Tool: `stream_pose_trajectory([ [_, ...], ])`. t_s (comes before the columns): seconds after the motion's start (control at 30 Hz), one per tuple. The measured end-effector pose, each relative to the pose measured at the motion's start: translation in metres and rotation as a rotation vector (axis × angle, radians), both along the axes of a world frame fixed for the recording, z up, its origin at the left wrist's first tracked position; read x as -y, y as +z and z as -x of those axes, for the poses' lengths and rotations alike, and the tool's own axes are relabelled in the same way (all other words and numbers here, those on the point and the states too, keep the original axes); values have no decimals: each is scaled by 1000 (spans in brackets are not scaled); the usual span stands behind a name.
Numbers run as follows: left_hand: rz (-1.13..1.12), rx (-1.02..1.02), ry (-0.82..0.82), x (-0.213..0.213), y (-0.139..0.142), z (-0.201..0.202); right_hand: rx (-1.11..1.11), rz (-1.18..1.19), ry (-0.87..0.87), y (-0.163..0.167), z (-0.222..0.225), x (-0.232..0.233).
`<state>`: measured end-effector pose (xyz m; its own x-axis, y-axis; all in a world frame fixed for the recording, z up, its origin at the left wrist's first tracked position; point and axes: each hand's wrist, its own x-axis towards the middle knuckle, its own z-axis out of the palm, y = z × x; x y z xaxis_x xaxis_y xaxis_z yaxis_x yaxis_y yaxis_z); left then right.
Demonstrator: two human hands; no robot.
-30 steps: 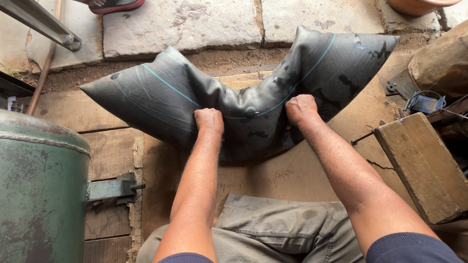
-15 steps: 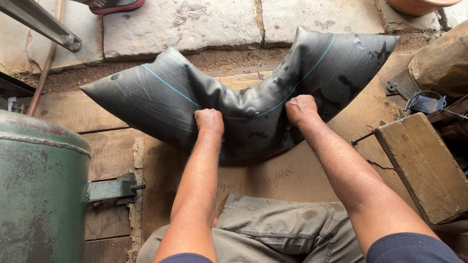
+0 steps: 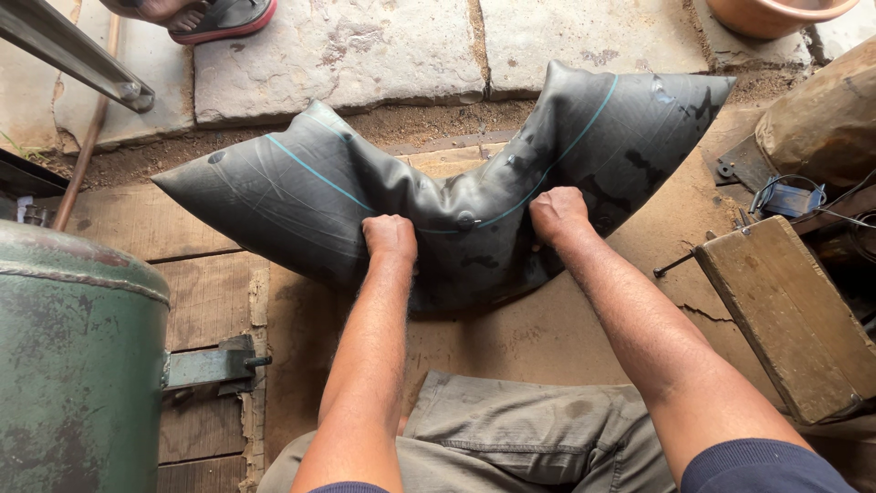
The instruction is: The person sits on the floor and uses a metal file to scrape and roughen the surface of a black rubber tire inner tube. They hold the tube steady with one hand while filing a specific area with the other.
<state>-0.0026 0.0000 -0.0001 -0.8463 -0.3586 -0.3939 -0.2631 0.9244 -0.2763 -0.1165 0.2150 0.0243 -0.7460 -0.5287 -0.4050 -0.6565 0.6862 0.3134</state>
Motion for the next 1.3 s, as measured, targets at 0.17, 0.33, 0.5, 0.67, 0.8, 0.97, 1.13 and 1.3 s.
stream_pose_trajectory([
  [0.17,5,-17,-6,0,-1,0,23,-24,-23,1,-1,1],
  [0.33,8,6,-7,0,1,0,29,0,-28,2,-1,2],
  [0.5,-4,1,-1,-2,7,-1,21,11,-50,1,-1,-1],
  [0.67,-55,-16,16,-1,8,0,-14,38,-15,0,0,2],
  [0.8,-44,-89,16,1,1,1,16,51,-10,-1,2,1],
  [0.97,-64,-94,32,0,-4,2,-28,32,1,-2,3,-2],
  [1.13,-30,-39,16,1,-2,1,20,62,-10,0,1,1],
  [1.3,-37,-14,22,1,-2,1,35,10,-9,2,0,1],
])
